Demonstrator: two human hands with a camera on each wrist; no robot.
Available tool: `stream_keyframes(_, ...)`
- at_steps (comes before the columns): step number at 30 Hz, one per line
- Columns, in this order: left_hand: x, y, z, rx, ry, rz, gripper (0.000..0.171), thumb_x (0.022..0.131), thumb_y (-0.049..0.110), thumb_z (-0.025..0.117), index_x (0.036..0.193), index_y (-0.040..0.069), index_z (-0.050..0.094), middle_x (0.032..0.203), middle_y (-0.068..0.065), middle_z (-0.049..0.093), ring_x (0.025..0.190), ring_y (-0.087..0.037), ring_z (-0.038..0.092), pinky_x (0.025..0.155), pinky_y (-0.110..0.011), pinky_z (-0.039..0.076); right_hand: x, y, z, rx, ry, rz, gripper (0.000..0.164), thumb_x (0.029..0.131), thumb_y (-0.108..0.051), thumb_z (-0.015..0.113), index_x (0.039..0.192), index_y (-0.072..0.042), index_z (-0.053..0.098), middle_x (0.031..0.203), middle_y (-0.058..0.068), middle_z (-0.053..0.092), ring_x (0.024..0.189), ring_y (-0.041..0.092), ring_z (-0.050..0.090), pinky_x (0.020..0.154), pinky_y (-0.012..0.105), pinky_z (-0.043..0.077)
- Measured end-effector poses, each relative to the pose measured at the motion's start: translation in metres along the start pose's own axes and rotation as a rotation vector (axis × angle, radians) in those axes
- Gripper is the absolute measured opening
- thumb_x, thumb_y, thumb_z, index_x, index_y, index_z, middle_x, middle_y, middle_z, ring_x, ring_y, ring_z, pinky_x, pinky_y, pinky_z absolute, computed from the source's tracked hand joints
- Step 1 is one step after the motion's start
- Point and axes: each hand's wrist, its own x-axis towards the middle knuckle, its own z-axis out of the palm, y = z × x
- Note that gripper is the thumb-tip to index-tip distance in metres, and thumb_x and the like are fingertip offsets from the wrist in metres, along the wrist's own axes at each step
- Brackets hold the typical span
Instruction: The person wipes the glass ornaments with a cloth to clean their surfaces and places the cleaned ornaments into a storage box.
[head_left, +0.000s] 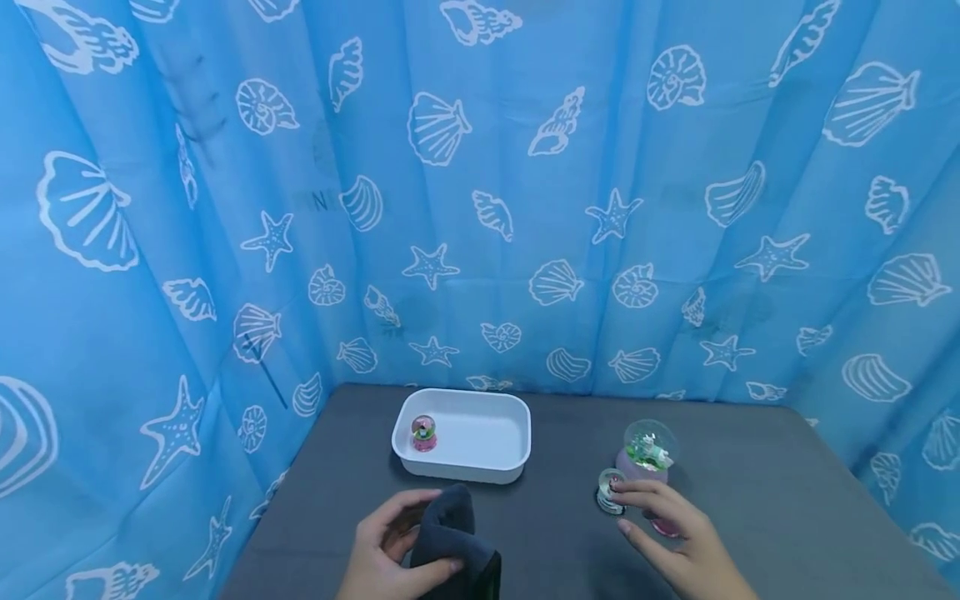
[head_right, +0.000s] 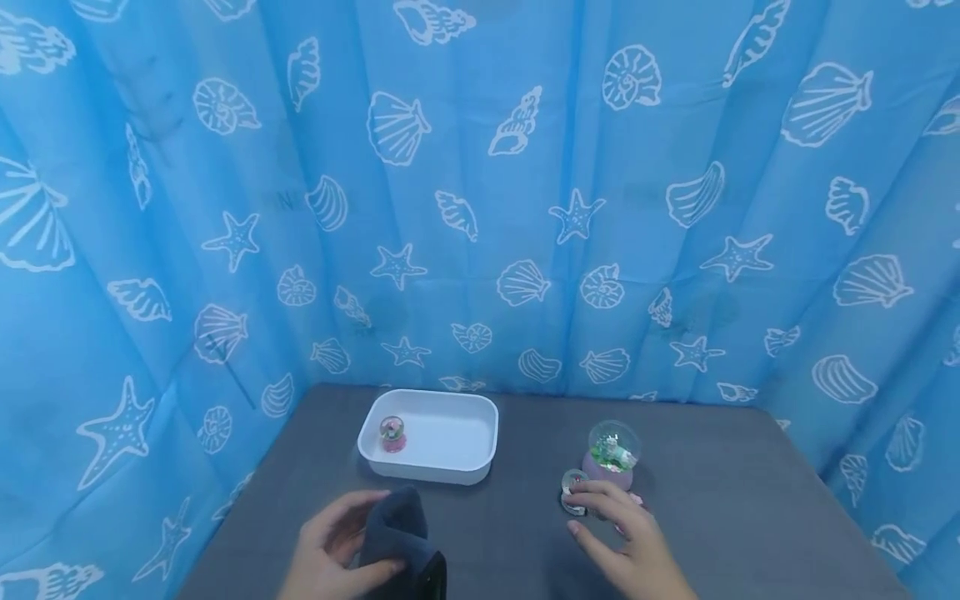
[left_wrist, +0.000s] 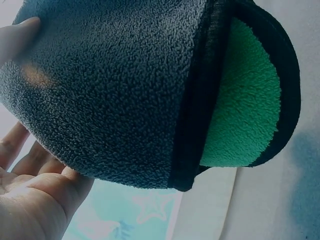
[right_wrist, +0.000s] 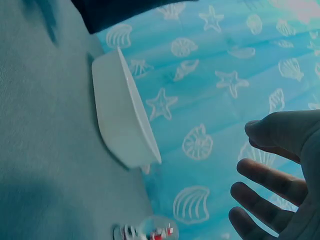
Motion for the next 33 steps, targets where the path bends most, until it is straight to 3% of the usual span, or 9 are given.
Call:
stream_keyframes(4,0.001,0.002,0.002,0.004,0.007,-0.041,0.064,0.078,-0.001,0.091,0.135,0.009,0.066,0.138,-0.017,0.065,0.112,-0.027,0.072,0.098,-0.036,0.064,-0.007,0.005,-0.005,-0.062,0.055,0.017,0.053,0.084,0.01,0.082,0.126,-0.021,0.074,0.123,-0.006,0.069,0.086,-0.002,0.058,0.065,0.013,0.046)
stream_keyframes(6,0.001,0.003,0.003,0.006,0.01,-0.048,0.063,0.078,-0.001,0.091,0.135,0.009,0.066,0.137,-0.016,0.066,0.112,-0.028,0.072,0.098,-0.036,0.064,-0.01,0.007,-0.006,-0.085,0.082,0.023,0.055,0.081,0.012,0.083,0.125,-0.02,0.074,0.12,-0.005,0.069,0.082,-0.001,0.055,0.064,0.014,0.045)
stream_keyframes(13,-0.001,0.004,0.005,0.017,-0.002,-0.01,0.063,0.08,-0.001,0.09,0.136,0.007,0.064,0.137,-0.018,0.065,0.11,-0.028,0.072,0.098,-0.036,0.064,-0.017,0.012,-0.014,-0.158,0.119,0.147,0.048,0.084,0.005,0.084,0.124,-0.021,0.075,0.122,-0.012,0.068,0.109,-0.017,0.057,0.079,0.005,0.053)
stream_keyframes(23,-0.001,0.004,0.006,0.011,-0.018,0.014,0.063,0.081,-0.001,0.089,0.138,0.005,0.063,0.138,-0.019,0.064,0.109,-0.03,0.072,0.099,-0.038,0.064,-0.022,0.026,-0.023,-0.232,0.18,0.222,0.051,0.082,0.004,0.087,0.128,-0.013,0.073,0.126,-0.024,0.057,0.113,-0.022,0.048,0.078,0.005,0.052)
stream_keyframes(28,-0.001,0.005,0.007,0.018,0.004,-0.017,0.063,0.079,-0.001,0.09,0.135,0.008,0.065,0.137,-0.016,0.065,0.109,-0.029,0.072,0.099,-0.036,0.064,-0.026,0.032,-0.024,-0.258,0.182,0.299,0.048,0.085,-0.003,0.087,0.13,-0.01,0.071,0.125,-0.008,0.062,0.107,-0.021,0.048,0.072,0.018,0.058)
stream_keyframes(33,-0.001,0.006,0.009,0.028,0.024,0.005,0.063,0.077,-0.003,0.091,0.134,0.008,0.065,0.136,-0.016,0.066,0.108,-0.028,0.071,0.099,-0.035,0.064,-0.028,0.039,-0.026,-0.234,0.14,0.407,0.048,0.091,-0.01,0.085,0.135,-0.009,0.068,0.13,0.009,0.063,0.104,-0.027,0.041,0.073,0.026,0.063)
